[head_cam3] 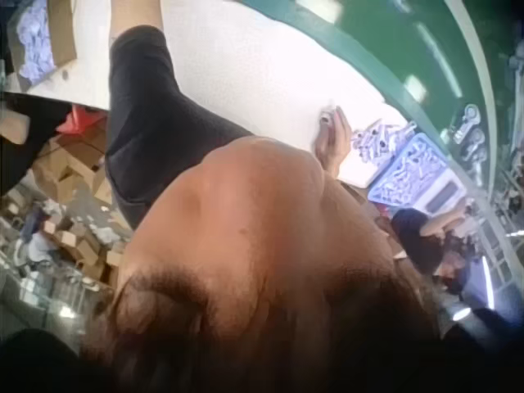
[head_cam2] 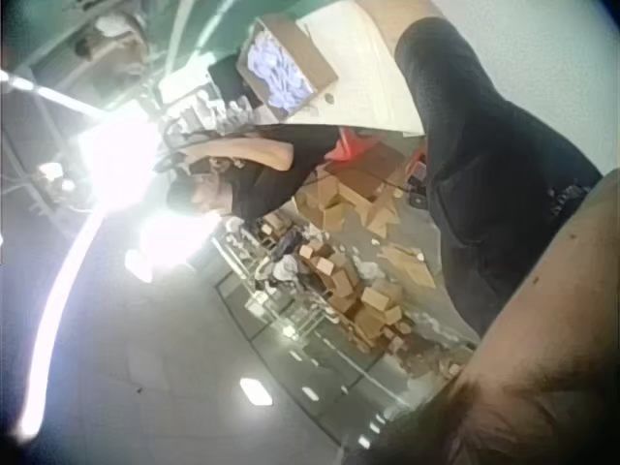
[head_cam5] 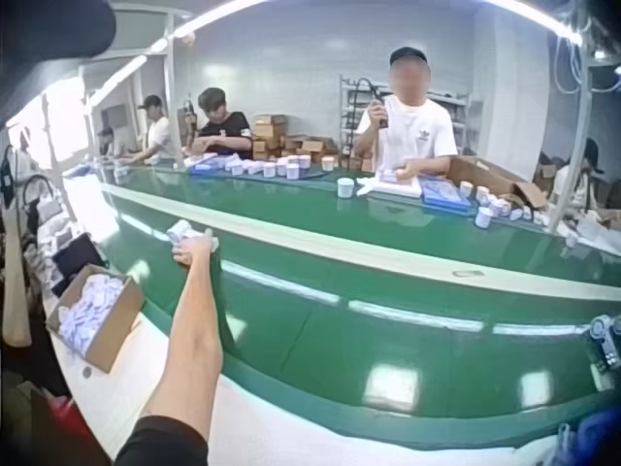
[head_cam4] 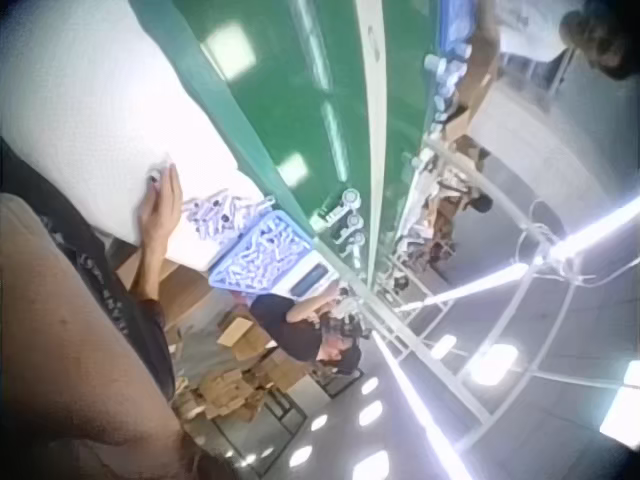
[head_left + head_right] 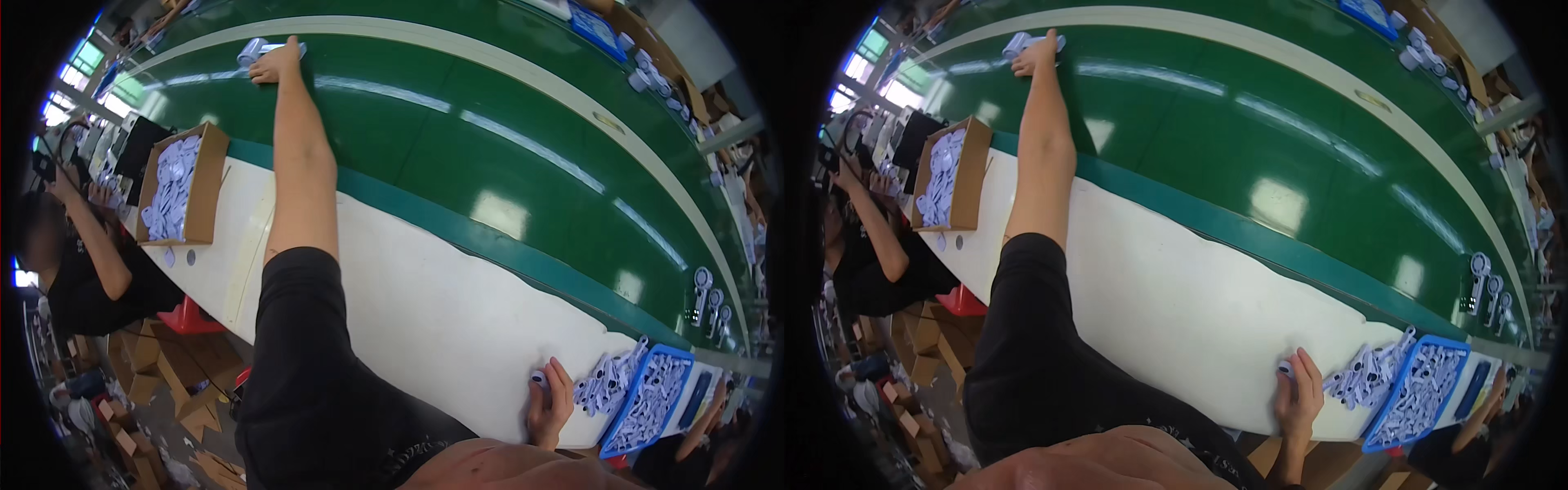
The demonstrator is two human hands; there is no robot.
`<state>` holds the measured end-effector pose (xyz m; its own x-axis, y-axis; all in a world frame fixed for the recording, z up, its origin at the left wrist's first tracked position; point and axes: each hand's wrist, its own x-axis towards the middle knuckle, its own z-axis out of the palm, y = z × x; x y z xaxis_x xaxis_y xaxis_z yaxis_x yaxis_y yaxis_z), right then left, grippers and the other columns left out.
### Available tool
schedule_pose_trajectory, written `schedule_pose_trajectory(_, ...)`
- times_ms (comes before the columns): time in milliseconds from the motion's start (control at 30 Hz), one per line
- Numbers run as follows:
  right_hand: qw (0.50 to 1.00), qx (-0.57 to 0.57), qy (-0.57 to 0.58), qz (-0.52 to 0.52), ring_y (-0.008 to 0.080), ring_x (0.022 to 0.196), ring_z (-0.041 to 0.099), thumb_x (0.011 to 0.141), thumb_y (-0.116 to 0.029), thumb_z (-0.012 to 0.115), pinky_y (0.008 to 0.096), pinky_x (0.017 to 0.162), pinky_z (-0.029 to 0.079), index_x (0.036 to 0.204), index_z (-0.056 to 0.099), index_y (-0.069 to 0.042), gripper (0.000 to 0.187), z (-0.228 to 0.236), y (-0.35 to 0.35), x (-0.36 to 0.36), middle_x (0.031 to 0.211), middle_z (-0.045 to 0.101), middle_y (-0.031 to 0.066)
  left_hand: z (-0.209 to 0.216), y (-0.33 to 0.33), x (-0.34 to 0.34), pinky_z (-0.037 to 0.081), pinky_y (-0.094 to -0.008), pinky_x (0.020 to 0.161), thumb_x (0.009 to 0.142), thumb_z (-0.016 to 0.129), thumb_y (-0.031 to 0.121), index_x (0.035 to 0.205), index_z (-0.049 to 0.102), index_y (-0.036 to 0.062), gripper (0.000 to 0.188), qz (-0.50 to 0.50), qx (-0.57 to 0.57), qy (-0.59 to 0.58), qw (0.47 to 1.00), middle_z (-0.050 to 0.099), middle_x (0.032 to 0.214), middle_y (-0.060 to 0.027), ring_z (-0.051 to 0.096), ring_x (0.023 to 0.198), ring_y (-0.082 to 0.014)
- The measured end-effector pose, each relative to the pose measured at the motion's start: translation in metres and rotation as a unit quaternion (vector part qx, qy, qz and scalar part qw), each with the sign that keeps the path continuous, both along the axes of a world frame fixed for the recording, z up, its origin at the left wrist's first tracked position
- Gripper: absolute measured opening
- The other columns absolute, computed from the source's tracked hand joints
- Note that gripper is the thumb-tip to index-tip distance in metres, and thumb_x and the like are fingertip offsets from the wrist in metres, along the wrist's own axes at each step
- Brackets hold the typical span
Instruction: Assembling handheld electronic fans by fitting together the plastic components and internal mechanisms on a production line.
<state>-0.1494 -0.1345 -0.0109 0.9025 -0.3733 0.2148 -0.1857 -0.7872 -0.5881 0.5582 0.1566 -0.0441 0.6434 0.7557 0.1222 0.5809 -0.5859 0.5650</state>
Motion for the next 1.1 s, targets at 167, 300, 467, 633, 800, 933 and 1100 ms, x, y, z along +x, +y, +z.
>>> schedule_pose_trajectory(167,0.999,0.021,-0.045,0.008,0.0306,0.096,0.061,0.072,0.008,0.067,0.0373,0.086,0.049,0.105,0.066,-0.001,0.034,-0.008,0.001,0.001,0.123,0.053,0.018,0.024,0.075,-0.001,0.051,-0.0381,0.079,0.066,0.08,0.033,0.11,0.053,-0.0105,0.067,-0.271,-0.246,-0.217,0.905,0.059,0.111,-0.022,0.062,0.095,-0.0279)
schedule_pose_trajectory(300,0.989,-0.096,-0.098,0.052,0.0264,0.086,0.06,0.07,0.005,0.071,0.0328,0.078,0.049,0.104,0.068,-0.003,0.035,0.001,-0.011,0.009,0.103,0.062,0.0116,0.044,-0.018,-0.093,0.054,-0.0314,0.068,0.09,0.059,0.032,0.113,0.05,-0.004,0.043,-0.529,-0.428,-0.116,0.724,0.06,0.099,-0.0149,0.062,0.084,-0.0185)
schedule_pose_trajectory(467,0.936,0.303,-0.17,-0.06,0.017,0.086,0.059,0.08,0.0,0.068,0.0282,0.08,0.047,0.111,0.065,-0.001,0.031,0.018,0.007,0.0,0.094,0.064,0.008,0.083,-0.118,-0.345,0.052,-0.0349,0.077,0.103,0.03,0.04,0.119,0.049,0.0027,0.045,-0.612,-0.661,-0.036,0.432,0.059,0.1,-0.0092,0.059,0.089,-0.0186)
schedule_pose_trajectory(633,0.819,0.526,-0.23,-0.012,0.0123,0.092,0.058,0.085,0.0,0.065,0.0259,0.083,0.048,0.117,0.06,0.004,0.033,0.046,0.017,-0.026,0.1,0.064,0.0087,0.067,-0.175,-0.562,0.052,-0.0322,0.077,0.101,0.042,0.035,0.124,0.042,0.0069,0.037,-0.556,-0.723,0.013,0.409,0.06,0.105,-0.0131,0.06,0.091,-0.0194)
schedule_pose_trajectory(800,0.874,0.37,-0.302,-0.087,0.0127,0.087,0.062,0.082,0.002,0.067,0.0254,0.08,0.05,0.111,0.063,0.006,0.03,0.061,0.027,-0.057,0.098,0.066,0.0107,0.049,-0.208,-0.66,0.049,-0.0273,0.071,0.1,0.046,0.029,0.124,0.038,0.004,0.036,-0.57,-0.63,-0.075,0.522,0.062,0.095,-0.0066,0.059,0.087,-0.0125)
schedule_pose_trajectory(933,0.906,0.26,-0.301,-0.147,0.0135,0.072,0.063,0.077,-0.002,0.073,0.026,0.071,0.051,0.103,0.066,0.005,0.028,0.06,0.029,-0.06,0.087,0.068,0.0116,0.057,-0.203,-0.678,0.041,-0.0272,0.09,0.103,0.034,0.032,0.123,0.042,0.0048,0.034,-0.568,-0.65,-0.037,0.504,0.055,0.112,-0.0032,0.052,0.101,-0.011)
schedule_pose_trajectory(1100,0.902,0.258,-0.305,-0.163,0.0132,0.07,0.063,0.074,-0.005,0.076,0.0252,0.067,0.05,0.098,0.067,0.005,0.027,0.057,0.023,-0.056,0.084,0.069,0.0123,0.066,-0.205,-0.685,0.038,-0.0271,0.094,0.104,0.031,0.031,0.128,0.04,0.0043,0.036,-0.611,-0.611,-0.086,0.496,0.051,0.113,-0.0037,0.048,0.106,-0.0116)
